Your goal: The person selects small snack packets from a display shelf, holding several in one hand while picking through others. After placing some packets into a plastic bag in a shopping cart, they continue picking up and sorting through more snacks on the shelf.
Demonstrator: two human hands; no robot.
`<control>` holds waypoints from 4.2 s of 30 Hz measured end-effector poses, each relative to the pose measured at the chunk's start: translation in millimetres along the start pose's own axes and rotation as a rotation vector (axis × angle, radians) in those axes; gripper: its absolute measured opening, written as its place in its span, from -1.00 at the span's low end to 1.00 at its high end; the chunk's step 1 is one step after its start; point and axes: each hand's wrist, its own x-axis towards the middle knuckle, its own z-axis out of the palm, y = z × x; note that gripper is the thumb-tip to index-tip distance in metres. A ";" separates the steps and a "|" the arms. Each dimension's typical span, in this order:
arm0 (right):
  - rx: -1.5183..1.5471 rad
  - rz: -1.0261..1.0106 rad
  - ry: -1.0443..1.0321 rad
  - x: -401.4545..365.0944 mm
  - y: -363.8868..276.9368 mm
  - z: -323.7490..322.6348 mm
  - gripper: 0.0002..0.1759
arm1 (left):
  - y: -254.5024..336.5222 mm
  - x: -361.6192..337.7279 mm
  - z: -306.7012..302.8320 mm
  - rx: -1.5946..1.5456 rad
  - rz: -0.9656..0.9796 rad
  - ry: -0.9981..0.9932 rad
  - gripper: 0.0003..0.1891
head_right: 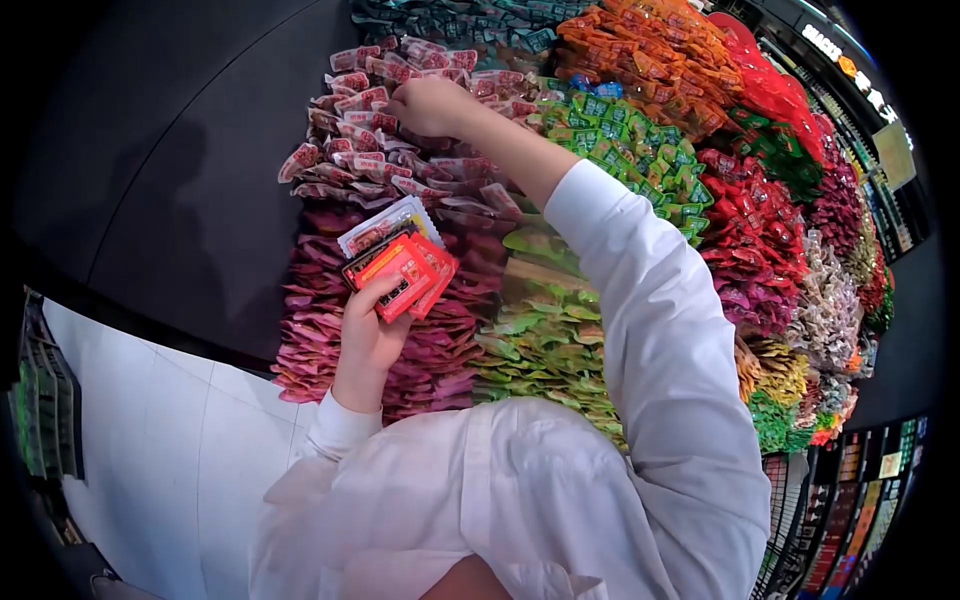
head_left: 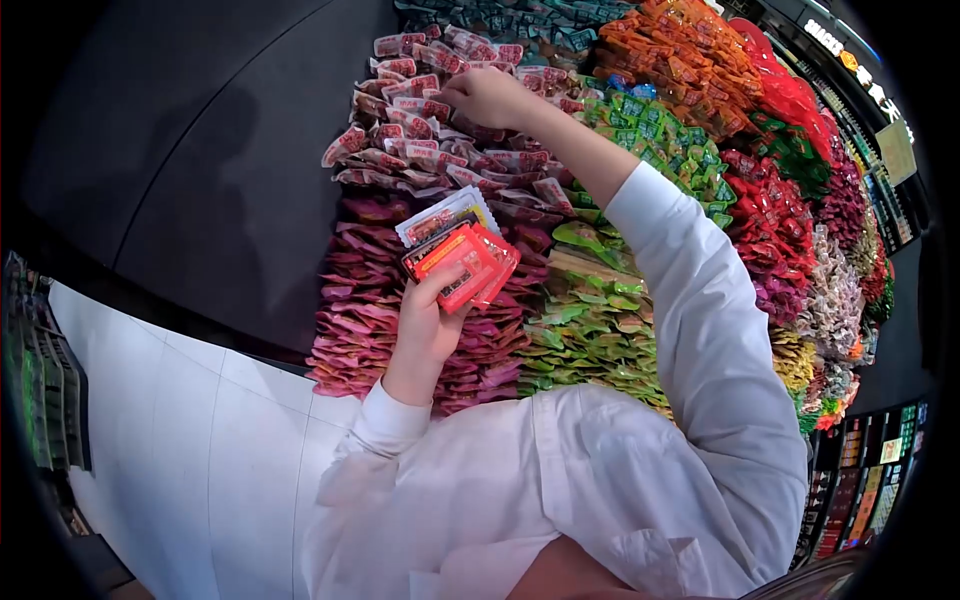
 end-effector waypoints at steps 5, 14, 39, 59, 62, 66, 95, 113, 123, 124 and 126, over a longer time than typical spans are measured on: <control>0.029 0.066 0.055 -4.6 -2.1 -0.5 -0.69 | 0.2 -1.0 -6.8 0.003 0.042 -0.006 -0.63; 0.022 0.079 0.083 -1.6 -3.2 8.1 -0.54 | -1.7 -13.3 2.3 -0.007 0.000 -0.069 -0.64; 1.221 0.275 0.051 -342.5 -34.6 -38.9 -0.30 | -114.0 -62.9 69.5 -0.021 -0.139 -0.271 -0.50; 1.450 0.460 0.642 -688.9 169.4 -156.4 -0.78 | -496.0 -129.4 238.1 0.107 -0.232 -0.252 -0.51; 1.476 0.475 0.670 -725.4 198.3 -161.1 -0.79 | -527.2 -142.2 264.7 0.161 -0.343 -0.156 -0.52; 1.535 0.482 0.818 -758.5 233.3 -169.3 -0.79 | -553.7 -142.8 285.4 0.255 -0.357 -0.182 -0.54; -0.127 0.433 0.057 -1048.7 584.2 -313.2 -0.68 | -855.3 -167.3 408.6 0.239 -0.432 -0.117 -0.63; -0.061 0.565 -0.195 -1056.5 581.2 -297.8 -0.68 | -869.9 -159.7 410.5 0.199 -0.364 -0.003 -0.65; -0.136 0.344 -0.074 -1033.5 554.2 -269.7 -0.66 | -873.3 -161.1 411.9 0.308 -0.345 -0.143 -0.61; -0.144 0.411 -0.175 -1031.7 551.5 -272.1 -0.65 | -872.4 -161.1 411.3 0.309 -0.335 -0.162 -0.61; -0.209 0.388 -0.164 -1034.7 552.3 -266.5 -0.65 | -870.6 -161.3 408.8 0.309 -0.328 -0.178 -0.61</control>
